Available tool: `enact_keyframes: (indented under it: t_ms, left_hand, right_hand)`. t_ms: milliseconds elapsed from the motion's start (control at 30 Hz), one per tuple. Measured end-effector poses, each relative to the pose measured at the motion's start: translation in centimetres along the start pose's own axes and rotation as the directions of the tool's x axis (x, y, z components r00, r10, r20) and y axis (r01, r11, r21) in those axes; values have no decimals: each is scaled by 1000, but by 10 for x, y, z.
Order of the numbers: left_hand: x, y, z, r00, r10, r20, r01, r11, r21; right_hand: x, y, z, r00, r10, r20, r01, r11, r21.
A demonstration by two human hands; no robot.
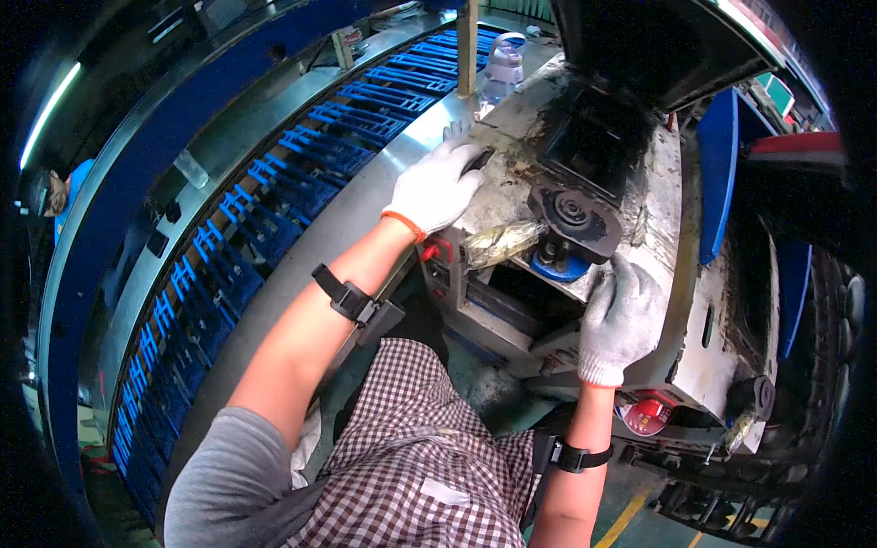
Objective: Attaching soles to shoe uppers using a specialized pressing machine.
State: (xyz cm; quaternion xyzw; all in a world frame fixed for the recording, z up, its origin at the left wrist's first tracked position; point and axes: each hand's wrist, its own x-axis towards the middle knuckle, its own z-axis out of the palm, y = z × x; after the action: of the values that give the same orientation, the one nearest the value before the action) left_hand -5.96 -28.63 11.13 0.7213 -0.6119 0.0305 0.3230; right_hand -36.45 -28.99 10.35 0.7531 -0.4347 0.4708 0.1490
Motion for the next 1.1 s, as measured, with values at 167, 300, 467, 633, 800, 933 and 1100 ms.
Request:
enact_keyframes:
  t_ms: [167, 300, 467, 633, 800, 933, 1100]
  left_hand:
    - [5, 4, 20, 999, 32, 23, -32, 999, 5]
    - [9, 2, 3, 967, 97, 237, -99, 995, -1]
    - [27, -48, 7, 981, 93, 169, -87, 995, -40]
    - [42, -31, 20, 986, 39, 161, -30, 998, -61]
    - [42, -41, 20, 986, 45, 162, -24, 992, -128]
    - [43, -44, 23, 983, 24, 181, -1, 992, -128]
    - [45, -50, 21, 981, 28, 190, -6, 994, -112]
  right_hand:
    - [-28, 17, -8, 996, -85, -40, 90, 988, 130]
    - [-74, 25, -47, 983, -125, 136, 71, 936, 343]
    - [-206, 70, -66, 944, 190, 270, -276, 903, 329]
    - [-288, 124, -96, 574, 767, 287, -754, 632, -180]
    - [-286, 170, -60, 163, 833, 528, -788, 433, -439]
    - [-295, 208, -26, -5, 882, 472, -822, 265, -504]
    - [-301, 208, -21, 37, 904, 427, -803, 281, -526]
